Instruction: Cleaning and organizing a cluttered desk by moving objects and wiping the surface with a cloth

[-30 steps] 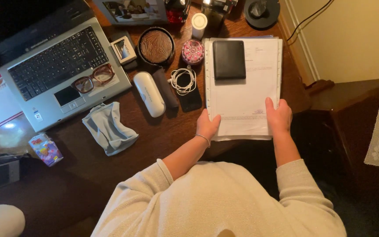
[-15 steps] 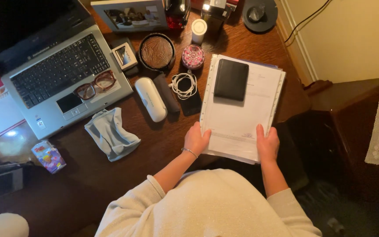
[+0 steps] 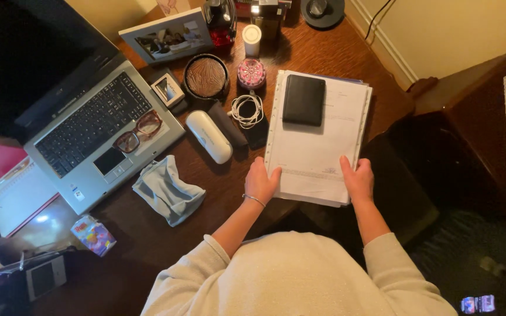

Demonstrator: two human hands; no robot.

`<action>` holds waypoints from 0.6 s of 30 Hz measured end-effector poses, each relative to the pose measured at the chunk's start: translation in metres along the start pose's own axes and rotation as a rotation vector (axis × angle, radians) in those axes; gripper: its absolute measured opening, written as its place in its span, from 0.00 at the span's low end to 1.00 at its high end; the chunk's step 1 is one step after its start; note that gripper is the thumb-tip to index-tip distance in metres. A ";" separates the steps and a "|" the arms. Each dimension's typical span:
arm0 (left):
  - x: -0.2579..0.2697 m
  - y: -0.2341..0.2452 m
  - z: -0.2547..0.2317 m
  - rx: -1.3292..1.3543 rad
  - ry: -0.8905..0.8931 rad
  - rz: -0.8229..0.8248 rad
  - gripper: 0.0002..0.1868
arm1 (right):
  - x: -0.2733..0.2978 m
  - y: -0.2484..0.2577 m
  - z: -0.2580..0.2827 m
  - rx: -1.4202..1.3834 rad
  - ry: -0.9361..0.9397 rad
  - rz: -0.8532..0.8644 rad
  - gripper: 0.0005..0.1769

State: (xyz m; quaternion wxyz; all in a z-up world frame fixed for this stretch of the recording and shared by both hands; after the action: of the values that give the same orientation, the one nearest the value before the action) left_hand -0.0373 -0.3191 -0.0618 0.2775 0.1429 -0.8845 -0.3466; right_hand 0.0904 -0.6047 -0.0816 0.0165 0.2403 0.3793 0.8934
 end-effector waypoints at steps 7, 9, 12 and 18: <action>0.025 0.024 0.006 -0.124 -0.092 -0.012 0.30 | 0.021 -0.001 -0.007 -0.082 0.021 0.015 0.40; 0.029 0.023 0.014 -0.151 -0.090 -0.062 0.31 | 0.019 -0.001 -0.021 -0.149 -0.024 0.040 0.40; 0.041 0.034 0.016 -0.173 -0.050 -0.070 0.28 | 0.028 0.021 -0.024 -0.230 -0.030 -0.015 0.35; 0.068 0.047 0.016 -0.069 0.046 -0.149 0.20 | -0.020 0.112 -0.061 -0.499 0.231 -0.275 0.14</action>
State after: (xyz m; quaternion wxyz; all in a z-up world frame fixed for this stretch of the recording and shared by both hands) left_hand -0.1044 -0.3070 -0.0122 0.2757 0.2068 -0.8524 -0.3931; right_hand 0.0987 -0.7295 -0.0495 0.1526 0.0720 0.1767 0.9697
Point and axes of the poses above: each hand's wrist, its own x-axis away from the middle knuckle, its own y-axis out of the back of the hand, z = x × y, the point moved 1 cm from there along -x, towards the middle knuckle, and after that the axes turned 6 degrees about -x, right-handed, at the moved point
